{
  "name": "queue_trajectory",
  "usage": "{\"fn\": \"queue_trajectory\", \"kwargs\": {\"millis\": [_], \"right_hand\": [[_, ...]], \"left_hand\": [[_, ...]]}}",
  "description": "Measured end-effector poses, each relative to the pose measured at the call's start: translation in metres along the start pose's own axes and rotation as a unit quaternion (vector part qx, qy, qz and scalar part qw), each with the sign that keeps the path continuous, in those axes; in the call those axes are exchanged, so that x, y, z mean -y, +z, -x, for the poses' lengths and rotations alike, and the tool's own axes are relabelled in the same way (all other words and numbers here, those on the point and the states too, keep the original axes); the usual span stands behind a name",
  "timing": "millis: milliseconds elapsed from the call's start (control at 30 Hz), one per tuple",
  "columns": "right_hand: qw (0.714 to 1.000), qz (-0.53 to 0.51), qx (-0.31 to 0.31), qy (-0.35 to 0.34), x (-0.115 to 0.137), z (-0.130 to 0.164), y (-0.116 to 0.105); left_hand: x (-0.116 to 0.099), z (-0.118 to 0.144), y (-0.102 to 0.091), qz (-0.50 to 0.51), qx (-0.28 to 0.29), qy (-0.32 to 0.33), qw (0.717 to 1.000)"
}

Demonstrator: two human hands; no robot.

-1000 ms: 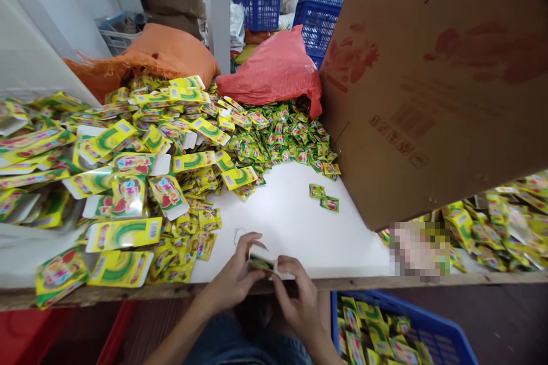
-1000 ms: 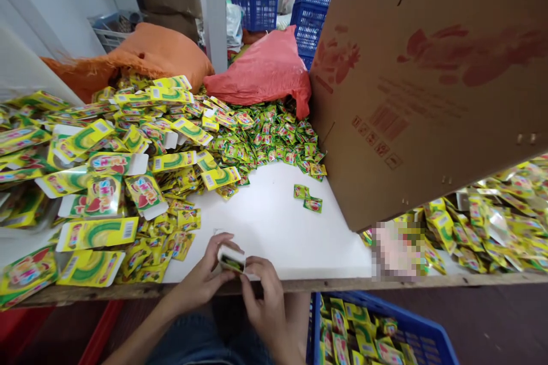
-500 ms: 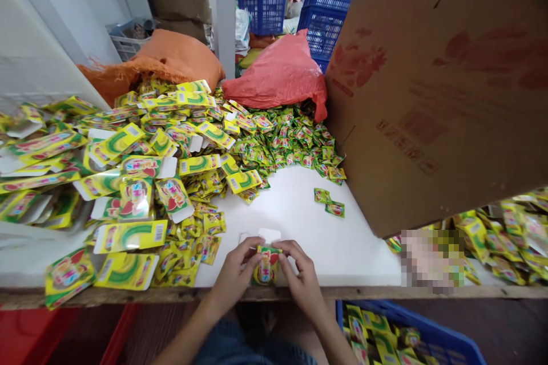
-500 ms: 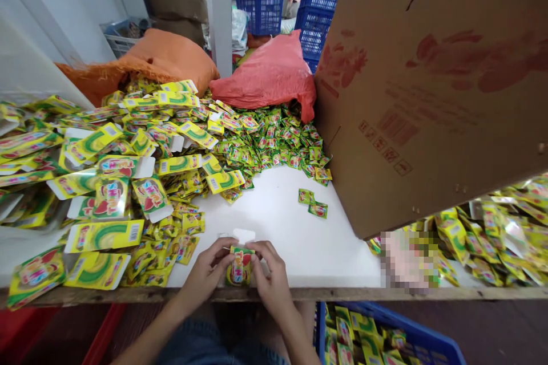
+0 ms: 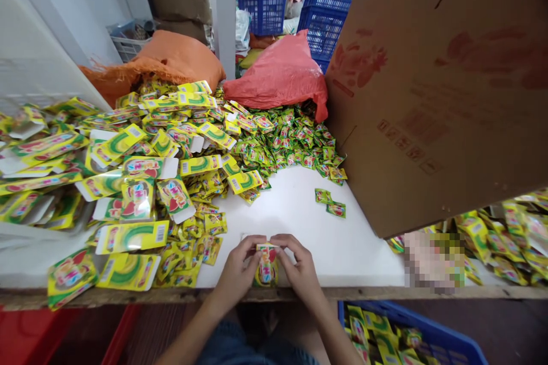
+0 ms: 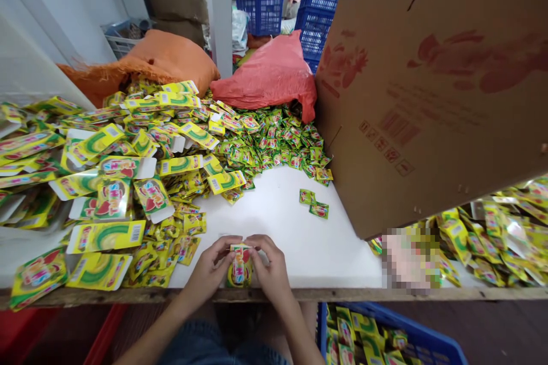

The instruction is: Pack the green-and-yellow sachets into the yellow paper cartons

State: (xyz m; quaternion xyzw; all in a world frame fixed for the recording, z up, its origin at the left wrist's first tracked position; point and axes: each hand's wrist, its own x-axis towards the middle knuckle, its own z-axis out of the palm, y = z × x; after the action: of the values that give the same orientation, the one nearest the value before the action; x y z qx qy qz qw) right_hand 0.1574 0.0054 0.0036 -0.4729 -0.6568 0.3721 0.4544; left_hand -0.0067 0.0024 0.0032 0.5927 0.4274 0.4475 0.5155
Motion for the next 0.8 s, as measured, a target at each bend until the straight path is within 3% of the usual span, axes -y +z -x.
{"fn": "queue_trajectory", "kwargs": {"millis": [167,500,800], "right_hand": [[1.000,0.015,0.001,-0.009,0.010,-0.001,-0.001],[0.996,0.077,0.005,0.039,0.021,-0.009,-0.001],[0.997,0.053,-0.005,0.047,0.024,-0.010,-0.005]], "left_hand": [[-0.007,-0.005,0.002,-0.040,-0.044,0.037,0.998],[-0.012,-0.009,0.006,-0.060,-0.075,0.005,0.995],[-0.013,-0.013,0.004,-0.038,-0.051,-0.002,0.998]]}}
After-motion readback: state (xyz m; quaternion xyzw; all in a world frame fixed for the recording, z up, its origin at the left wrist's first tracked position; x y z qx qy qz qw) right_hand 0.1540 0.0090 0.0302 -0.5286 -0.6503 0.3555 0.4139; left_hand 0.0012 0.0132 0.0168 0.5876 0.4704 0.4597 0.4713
